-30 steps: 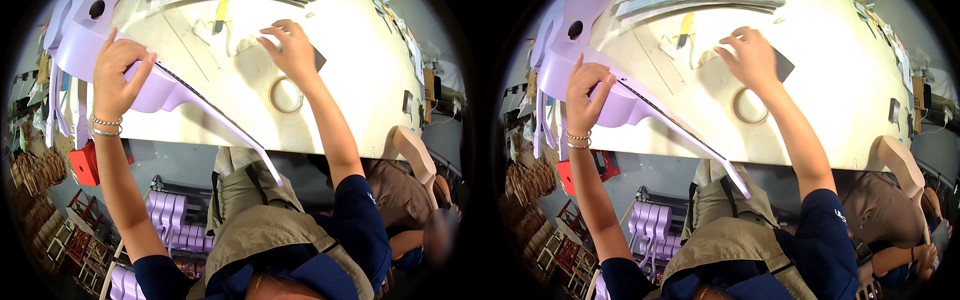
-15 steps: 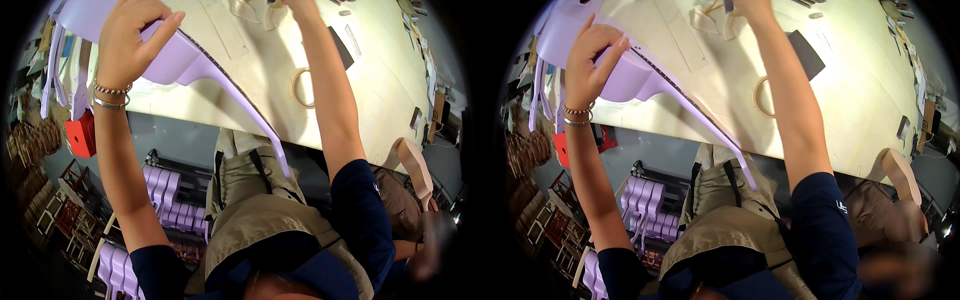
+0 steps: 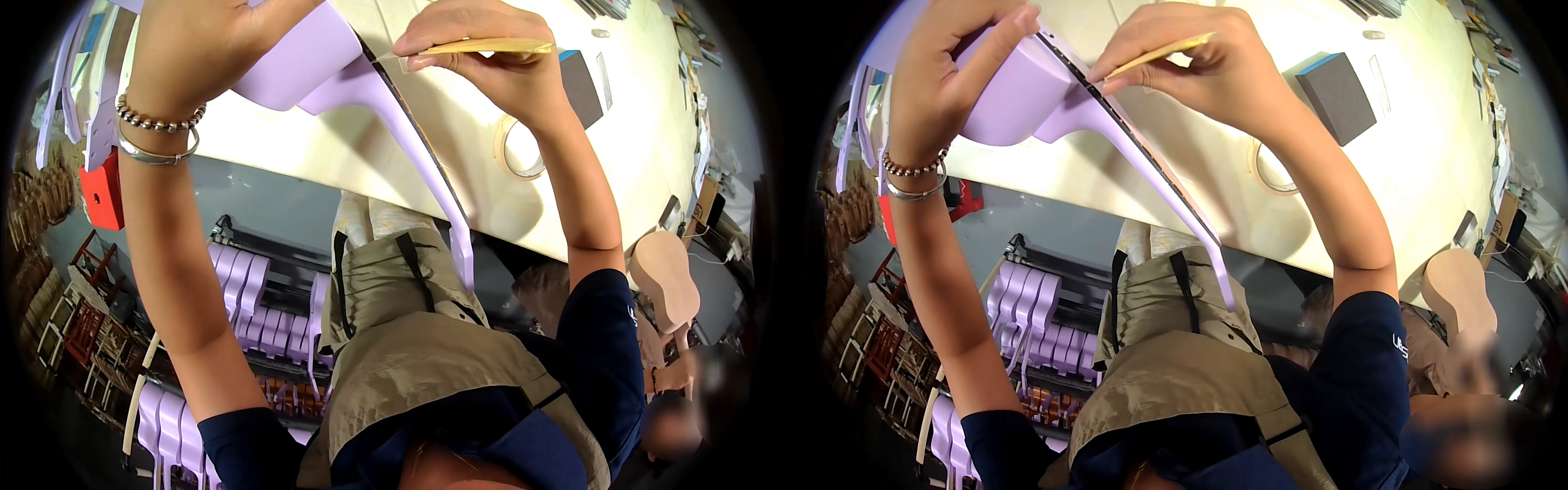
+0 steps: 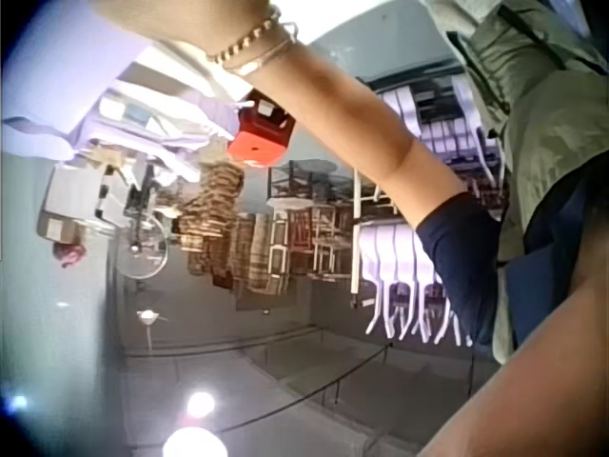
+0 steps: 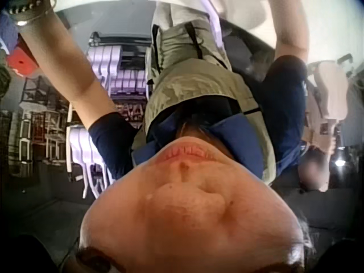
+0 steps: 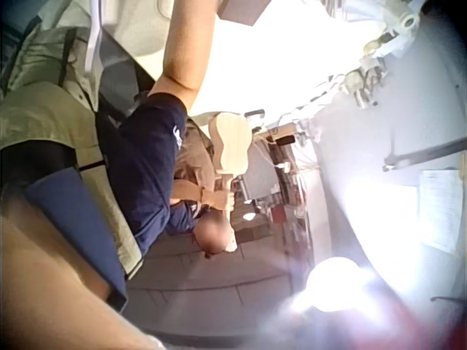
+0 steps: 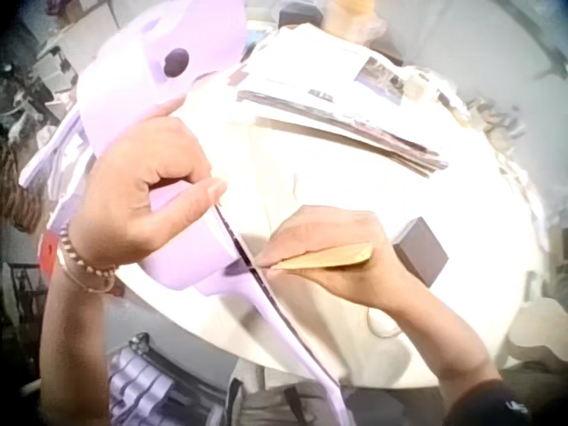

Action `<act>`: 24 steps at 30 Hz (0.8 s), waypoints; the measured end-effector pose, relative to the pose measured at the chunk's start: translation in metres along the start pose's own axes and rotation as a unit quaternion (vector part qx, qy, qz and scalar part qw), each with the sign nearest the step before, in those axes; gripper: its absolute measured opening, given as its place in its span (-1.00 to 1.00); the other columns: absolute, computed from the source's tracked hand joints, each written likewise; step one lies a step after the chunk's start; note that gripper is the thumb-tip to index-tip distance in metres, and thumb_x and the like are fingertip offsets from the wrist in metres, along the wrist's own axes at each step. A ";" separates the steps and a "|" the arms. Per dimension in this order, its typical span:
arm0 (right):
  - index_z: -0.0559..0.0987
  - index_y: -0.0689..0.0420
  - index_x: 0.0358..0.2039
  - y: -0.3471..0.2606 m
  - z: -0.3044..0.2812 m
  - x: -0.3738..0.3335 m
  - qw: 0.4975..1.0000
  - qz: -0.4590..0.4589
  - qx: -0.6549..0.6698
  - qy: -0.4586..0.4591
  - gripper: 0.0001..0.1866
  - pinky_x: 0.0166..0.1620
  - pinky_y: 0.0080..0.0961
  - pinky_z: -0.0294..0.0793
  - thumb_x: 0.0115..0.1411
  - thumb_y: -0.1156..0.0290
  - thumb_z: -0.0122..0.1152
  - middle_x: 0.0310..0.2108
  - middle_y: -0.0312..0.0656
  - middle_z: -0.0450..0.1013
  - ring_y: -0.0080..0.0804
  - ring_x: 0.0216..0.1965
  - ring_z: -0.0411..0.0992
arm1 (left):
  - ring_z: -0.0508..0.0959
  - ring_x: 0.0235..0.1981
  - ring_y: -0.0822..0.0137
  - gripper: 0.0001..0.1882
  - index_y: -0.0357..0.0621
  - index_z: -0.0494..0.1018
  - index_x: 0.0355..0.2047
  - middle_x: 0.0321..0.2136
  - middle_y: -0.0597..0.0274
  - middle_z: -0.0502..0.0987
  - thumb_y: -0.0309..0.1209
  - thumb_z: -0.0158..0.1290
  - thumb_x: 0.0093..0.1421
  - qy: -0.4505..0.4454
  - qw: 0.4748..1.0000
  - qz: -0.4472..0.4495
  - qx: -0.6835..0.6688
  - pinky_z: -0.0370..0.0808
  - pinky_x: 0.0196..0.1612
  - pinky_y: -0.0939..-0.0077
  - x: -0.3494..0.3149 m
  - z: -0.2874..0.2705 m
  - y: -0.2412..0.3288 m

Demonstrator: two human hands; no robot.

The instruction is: The person assembles purple plastic guitar-shaped parts by hand. They pick up the components, align the neck and body, and use a sanding block to smooth the edges. The person then places the assembled units onto a metal rack.

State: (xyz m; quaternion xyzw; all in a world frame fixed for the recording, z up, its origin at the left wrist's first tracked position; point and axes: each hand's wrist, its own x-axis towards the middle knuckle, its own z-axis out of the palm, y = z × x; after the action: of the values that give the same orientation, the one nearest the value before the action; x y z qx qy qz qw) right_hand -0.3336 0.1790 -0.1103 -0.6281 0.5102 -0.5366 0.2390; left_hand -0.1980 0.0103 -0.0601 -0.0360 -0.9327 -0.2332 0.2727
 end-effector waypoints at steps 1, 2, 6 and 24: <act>0.57 0.24 -0.45 0.000 -0.003 0.006 0.999 -0.021 -0.039 -0.021 -0.91 -0.31 -0.57 0.48 -0.04 0.57 0.25 -0.48 -0.19 0.50 -0.42 -0.39 0.48 | 0.41 -0.61 0.23 -0.86 -0.23 0.39 -0.71 -0.70 0.18 0.41 -0.52 0.09 -0.07 -0.009 1.000 0.004 -0.008 0.34 -0.37 0.45 -0.003 0.004 -0.008; 0.57 0.23 -0.46 -0.001 -0.004 0.012 0.995 -0.046 -0.074 -0.046 -0.91 -0.30 -0.55 0.49 -0.03 0.53 0.27 -0.49 -0.20 0.51 -0.40 -0.37 0.49 | 0.40 -0.61 0.24 -0.85 -0.23 0.38 -0.71 -0.70 0.19 0.40 -0.52 0.09 -0.07 -0.038 0.999 0.008 -0.010 0.34 -0.37 0.44 -0.003 0.007 -0.021; 0.59 0.21 -0.46 0.003 -0.004 0.015 0.998 0.022 -0.014 -0.062 -0.90 -0.29 -0.56 0.45 -0.06 0.52 0.28 -0.46 -0.22 0.51 -0.38 -0.37 0.46 | 0.39 -0.62 0.26 -0.85 -0.23 0.38 -0.70 -0.70 0.21 0.40 -0.50 0.08 -0.06 -0.002 1.000 -0.008 0.002 0.34 -0.29 0.43 -0.006 -0.002 -0.002; 0.61 0.14 -0.47 0.006 -0.004 0.007 0.994 -0.004 -0.061 -0.086 -0.91 -0.34 -0.57 0.46 -0.06 0.50 0.27 -0.47 -0.23 0.52 -0.37 -0.40 0.48 | 0.37 -0.63 0.35 -0.83 -0.20 0.39 -0.68 -0.71 0.27 0.37 -0.46 0.08 0.00 0.008 0.998 -0.059 -0.011 0.16 0.14 0.19 -0.012 0.003 -0.008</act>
State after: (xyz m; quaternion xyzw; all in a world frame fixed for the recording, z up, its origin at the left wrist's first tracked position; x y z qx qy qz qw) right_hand -0.3401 0.1716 -0.1110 -0.6874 0.5171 -0.4495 0.2408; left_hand -0.1906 0.0050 -0.0721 0.0183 -0.9282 -0.2599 0.2658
